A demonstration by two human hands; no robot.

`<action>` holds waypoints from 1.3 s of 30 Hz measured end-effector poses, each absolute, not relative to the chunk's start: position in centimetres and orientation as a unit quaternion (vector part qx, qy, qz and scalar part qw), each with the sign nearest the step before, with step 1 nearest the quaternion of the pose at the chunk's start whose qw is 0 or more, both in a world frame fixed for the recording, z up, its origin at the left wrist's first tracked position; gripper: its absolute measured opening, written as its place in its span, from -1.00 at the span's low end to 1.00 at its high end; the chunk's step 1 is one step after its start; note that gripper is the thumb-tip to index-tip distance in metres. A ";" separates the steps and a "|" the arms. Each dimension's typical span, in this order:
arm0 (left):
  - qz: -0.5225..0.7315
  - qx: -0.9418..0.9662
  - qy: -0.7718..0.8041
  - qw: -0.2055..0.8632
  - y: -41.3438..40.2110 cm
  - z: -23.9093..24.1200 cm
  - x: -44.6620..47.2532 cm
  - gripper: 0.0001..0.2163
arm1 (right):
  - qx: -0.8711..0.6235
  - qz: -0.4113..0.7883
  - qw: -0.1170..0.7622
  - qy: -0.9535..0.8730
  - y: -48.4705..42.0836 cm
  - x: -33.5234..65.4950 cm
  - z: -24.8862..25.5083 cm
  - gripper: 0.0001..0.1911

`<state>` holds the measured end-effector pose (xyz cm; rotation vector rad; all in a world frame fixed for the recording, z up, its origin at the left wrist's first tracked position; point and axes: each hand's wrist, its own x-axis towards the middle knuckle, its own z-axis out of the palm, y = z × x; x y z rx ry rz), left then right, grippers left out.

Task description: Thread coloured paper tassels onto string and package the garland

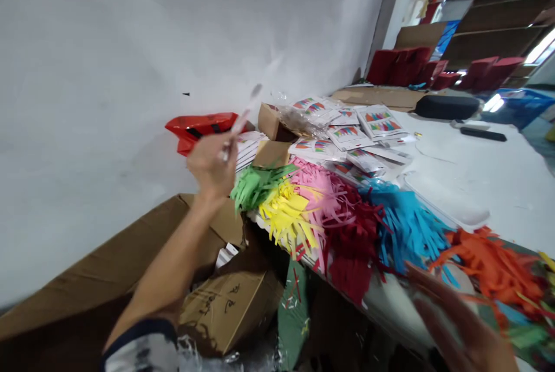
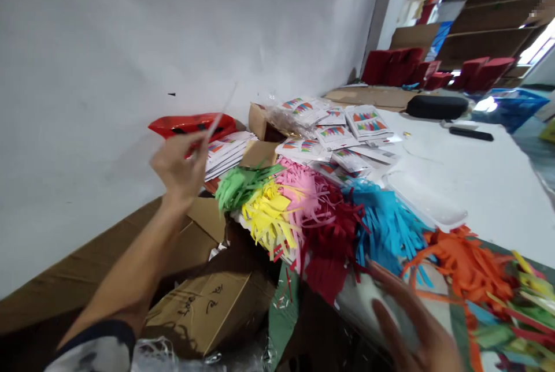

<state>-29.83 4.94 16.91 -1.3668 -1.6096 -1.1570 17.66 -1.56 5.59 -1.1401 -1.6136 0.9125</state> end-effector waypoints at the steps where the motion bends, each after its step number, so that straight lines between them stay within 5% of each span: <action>1: -0.443 -0.570 -0.589 0.363 3.3 15.2 -25.9 -0.81 | -0.464 0.417 0.411 -0.665 -1.6 16.2 5.7 -0.44; 4: -0.450 -0.735 -0.431 0.266 -1.3 9.4 -13.9 -0.75 | -0.346 0.584 0.444 -0.584 -1.4 11.5 6.1 -0.28; 9: -0.490 -0.814 -0.304 0.072 -6.2 4.9 -4.5 -0.76 | -0.455 0.552 0.550 -0.431 -0.7 11.2 4.0 -0.47; 15: -0.590 -0.568 -0.526 -0.231 -4.0 6.6 -7.1 -0.58 | -0.461 0.562 0.491 -0.480 -3.7 19.6 1.5 -0.54; 20: -0.568 -0.472 -0.481 -0.472 -1.8 7.0 -3.8 -0.54 | -0.432 0.598 0.434 -0.517 -6.5 22.6 1.9 -0.60; 29: -0.455 -0.453 -0.465 -0.609 -2.6 4.8 2.2 -0.63 | -0.449 0.514 0.600 -0.417 -4.2 27.3 3.7 -0.51; 35: -0.416 -0.525 -0.445 -0.594 1.0 4.6 2.4 -0.54 | -0.464 0.537 0.527 -0.467 -3.5 28.9 2.5 -0.54; 39: -0.335 -0.622 -0.391 -0.590 4.9 3.3 2.0 -0.64 | -0.462 0.530 0.501 -0.505 -2.0 29.5 1.2 -0.59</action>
